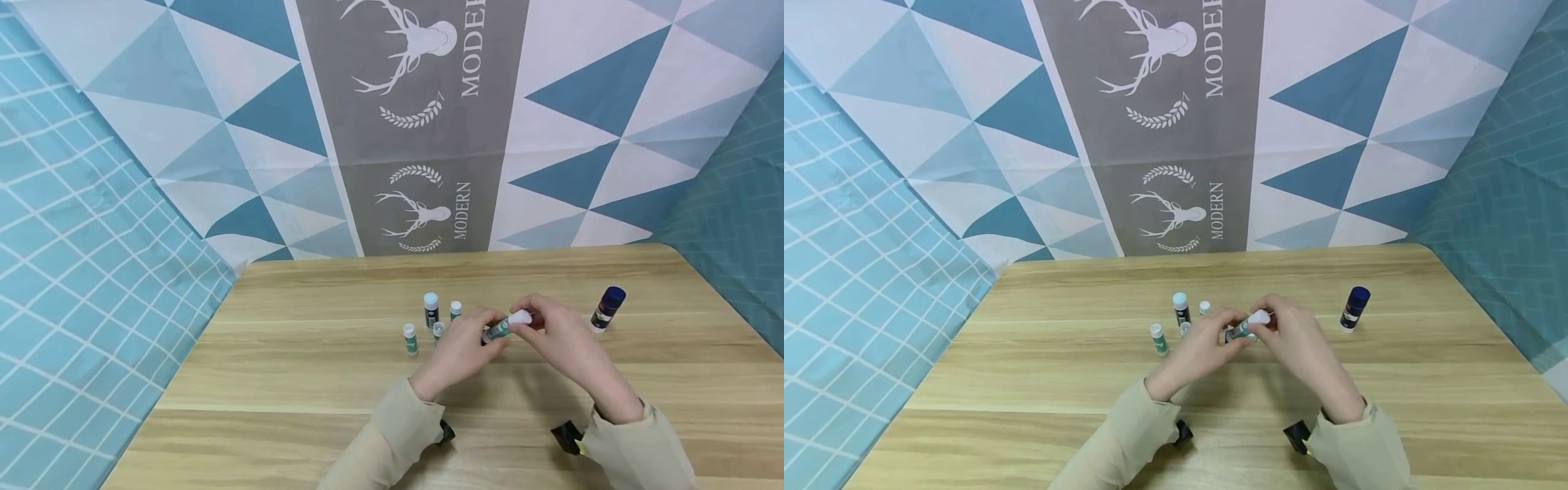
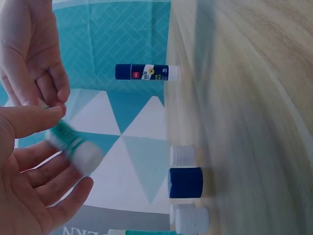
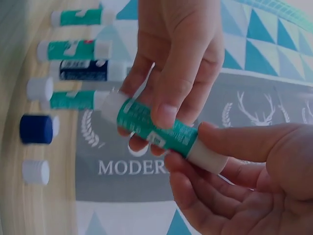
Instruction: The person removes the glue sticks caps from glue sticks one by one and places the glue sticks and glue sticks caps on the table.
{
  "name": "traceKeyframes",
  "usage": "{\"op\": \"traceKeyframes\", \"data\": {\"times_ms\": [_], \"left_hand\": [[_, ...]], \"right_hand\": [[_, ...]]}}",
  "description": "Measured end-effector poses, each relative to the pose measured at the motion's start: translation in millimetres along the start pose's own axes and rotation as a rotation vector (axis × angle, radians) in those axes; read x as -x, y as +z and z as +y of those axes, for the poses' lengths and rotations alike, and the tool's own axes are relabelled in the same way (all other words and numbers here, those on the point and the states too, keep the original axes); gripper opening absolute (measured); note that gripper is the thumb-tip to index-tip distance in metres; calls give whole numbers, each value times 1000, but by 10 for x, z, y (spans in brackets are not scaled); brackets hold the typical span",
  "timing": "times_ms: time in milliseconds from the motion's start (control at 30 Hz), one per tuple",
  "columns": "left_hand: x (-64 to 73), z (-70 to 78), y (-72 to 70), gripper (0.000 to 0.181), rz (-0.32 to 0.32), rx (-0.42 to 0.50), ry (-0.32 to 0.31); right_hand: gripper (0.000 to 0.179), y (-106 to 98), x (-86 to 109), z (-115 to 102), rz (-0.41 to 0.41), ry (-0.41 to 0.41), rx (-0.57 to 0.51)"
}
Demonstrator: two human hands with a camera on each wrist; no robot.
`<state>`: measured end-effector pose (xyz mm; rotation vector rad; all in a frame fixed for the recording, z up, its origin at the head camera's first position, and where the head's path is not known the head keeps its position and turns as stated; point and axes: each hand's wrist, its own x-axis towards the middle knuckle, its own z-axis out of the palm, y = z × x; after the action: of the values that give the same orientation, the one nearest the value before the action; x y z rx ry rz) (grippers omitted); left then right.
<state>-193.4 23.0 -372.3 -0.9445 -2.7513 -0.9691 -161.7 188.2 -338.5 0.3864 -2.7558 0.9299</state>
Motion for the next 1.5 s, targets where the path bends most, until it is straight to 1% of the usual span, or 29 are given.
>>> {"op": "traceKeyframes", "data": {"times_ms": [167, 333, 467, 567, 700, 833, 1000, 1067, 1167, 1333, 1500], "left_hand": [[50, -13, -77, 21, 36, 31, 8], [109, -66, -168, 22, 91, 17, 49], [156, -114, -257, 23, 174, -48, 105], [196, -157, -321, 24, 228, -96, 129], [241, -196, -404, 24, 254, -100, 126], [269, -225, -482, 22, 289, -89, 112], [284, -258, -546, 19, 353, -101, 130], [283, -264, -559, 19, 370, -107, 145], [277, -264, -574, 20, 386, -112, 158], [263, -257, -598, 19, 395, -98, 161], [277, -257, -607, 17, 365, -87, 151]], "right_hand": [[16, 0, -23, -51, -42, 17, -106], [18, 13, -52, -118, -63, 21, -161], [20, 55, -90, -183, -72, 18, -236], [24, 115, -125, -225, -89, 2, -309], [33, 194, -167, -274, -96, -3, -381], [36, 248, -204, -309, -80, 5, -435], [36, 286, -259, -355, -62, 9, -451], [36, 292, -284, -373, -56, 12, -438], [30, 281, -314, -396, -51, 15, -413], [20, 262, -350, -410, -39, -7, -387], [18, 270, -337, -391, -42, -40, -367]]}}
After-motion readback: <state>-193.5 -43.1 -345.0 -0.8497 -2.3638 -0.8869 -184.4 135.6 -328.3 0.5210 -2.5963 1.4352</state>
